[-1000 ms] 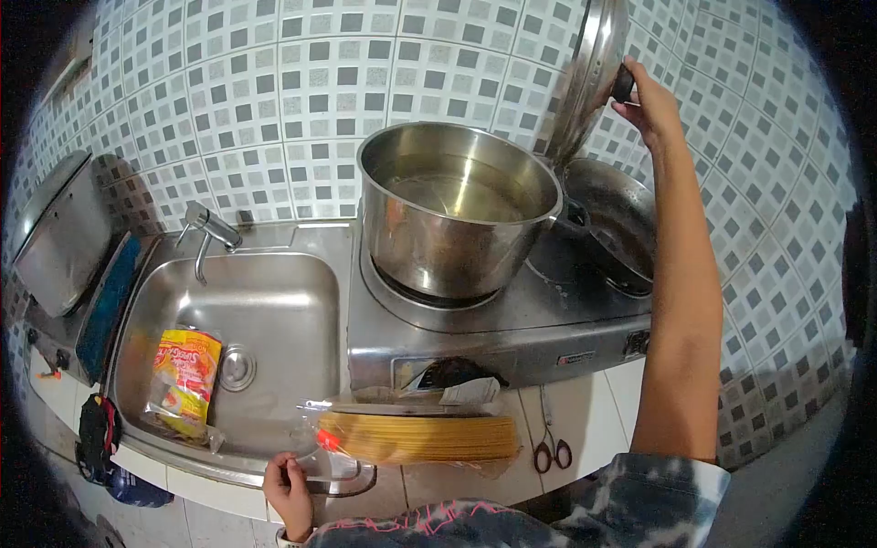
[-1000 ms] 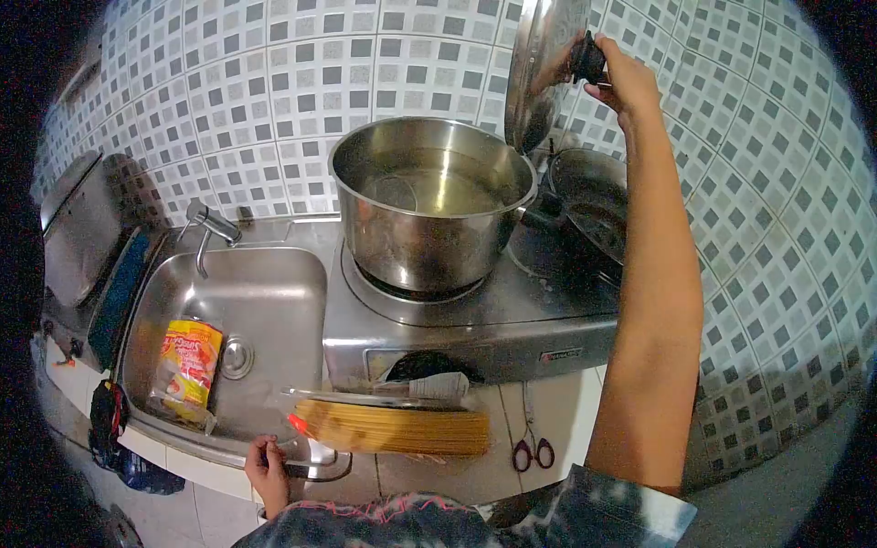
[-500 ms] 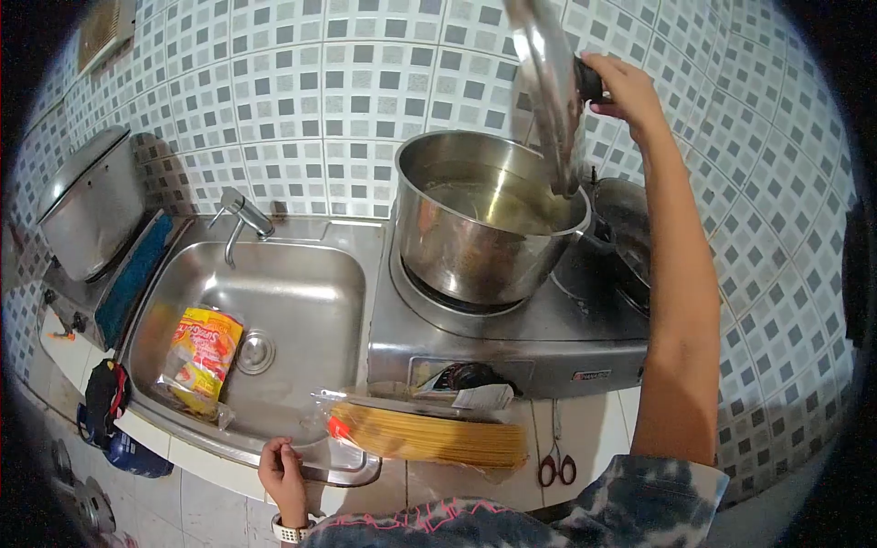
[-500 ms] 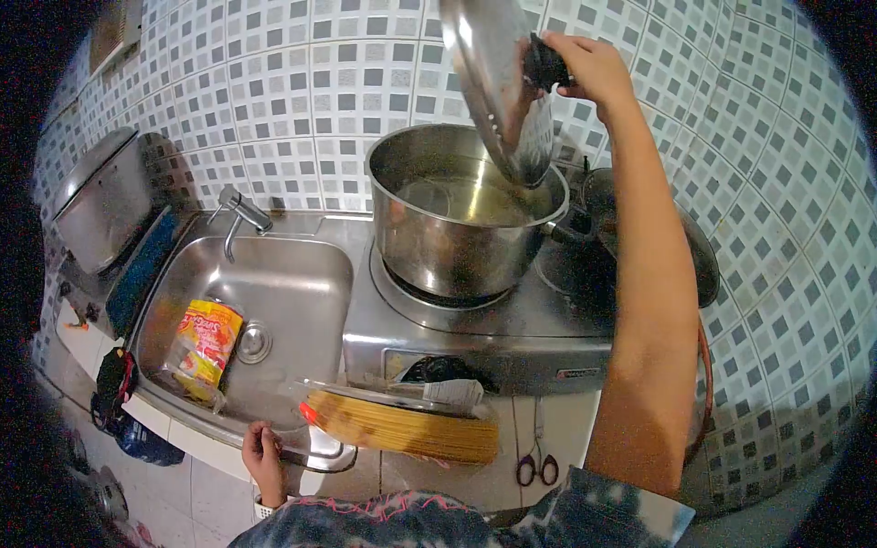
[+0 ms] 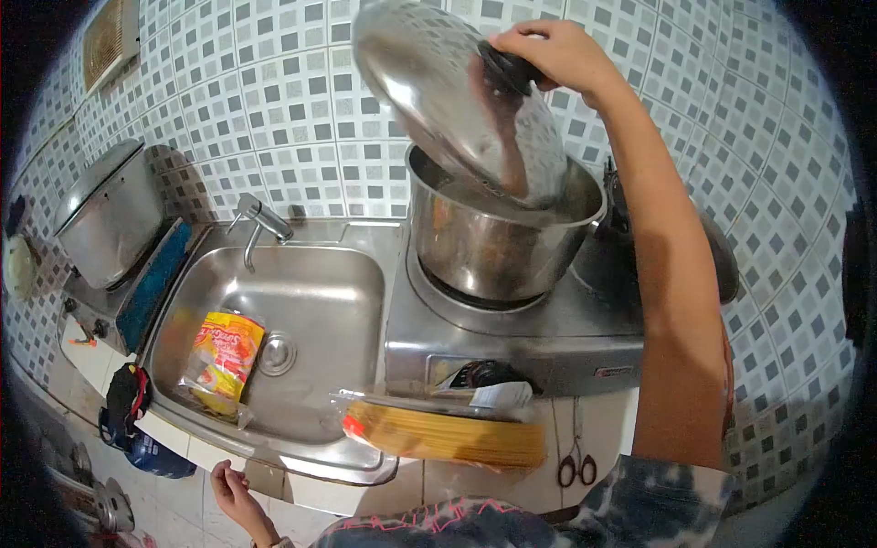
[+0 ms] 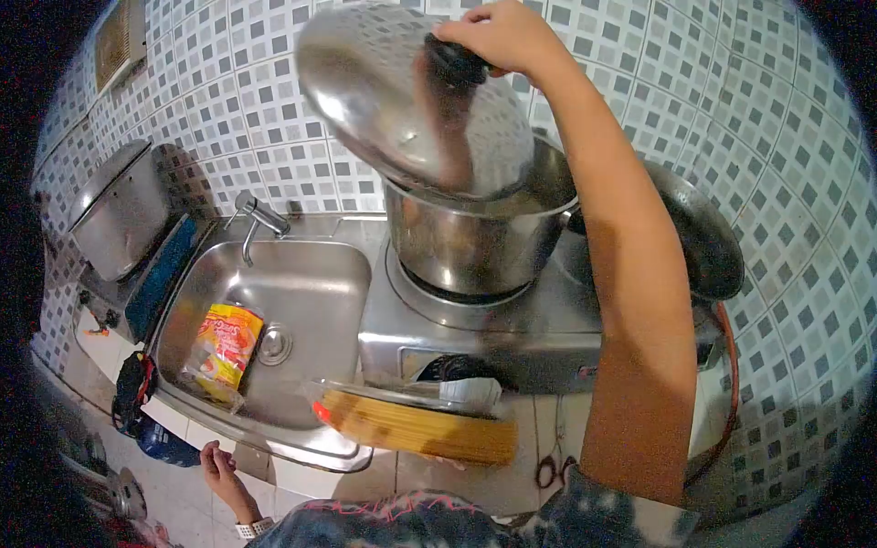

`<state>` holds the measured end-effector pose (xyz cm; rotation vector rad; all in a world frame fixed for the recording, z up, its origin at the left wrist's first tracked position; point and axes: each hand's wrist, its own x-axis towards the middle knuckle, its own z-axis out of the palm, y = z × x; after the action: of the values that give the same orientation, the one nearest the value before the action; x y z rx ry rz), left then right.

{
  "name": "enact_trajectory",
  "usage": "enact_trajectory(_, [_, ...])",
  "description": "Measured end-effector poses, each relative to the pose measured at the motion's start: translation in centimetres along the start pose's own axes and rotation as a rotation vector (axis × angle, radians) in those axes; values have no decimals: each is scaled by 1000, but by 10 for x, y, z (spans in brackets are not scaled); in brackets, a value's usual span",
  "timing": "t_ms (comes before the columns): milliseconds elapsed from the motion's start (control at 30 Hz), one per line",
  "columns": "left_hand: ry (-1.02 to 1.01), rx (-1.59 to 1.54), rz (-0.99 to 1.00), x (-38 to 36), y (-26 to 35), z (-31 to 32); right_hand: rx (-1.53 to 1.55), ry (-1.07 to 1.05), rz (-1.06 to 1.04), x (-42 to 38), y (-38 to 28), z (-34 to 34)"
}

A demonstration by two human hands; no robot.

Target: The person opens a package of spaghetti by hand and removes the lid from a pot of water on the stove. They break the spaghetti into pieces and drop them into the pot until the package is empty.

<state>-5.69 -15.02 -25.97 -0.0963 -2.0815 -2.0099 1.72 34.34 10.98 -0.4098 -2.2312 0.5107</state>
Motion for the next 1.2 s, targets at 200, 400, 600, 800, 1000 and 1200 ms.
enact_trajectory(200, [-110,174,146,16,-25,25,-128,-95,-107,-25,-70,21])
enact_trajectory(400, [-110,262,287,10,-9,30,-305,-114,-149,-36,-136,94])
enact_trajectory(600, [-183,326,485,14,0,27,-189,-299,-486,-29,-140,235])
enact_trajectory(800, [-218,315,515,18,2,23,-345,-780,-272,-66,-116,354])
enact_trajectory(1000, [-225,294,592,20,-9,18,-409,-965,-222,-108,-65,414])
enact_trajectory(1200, [-239,337,591,18,-11,19,-381,-987,-212,-136,-17,445])
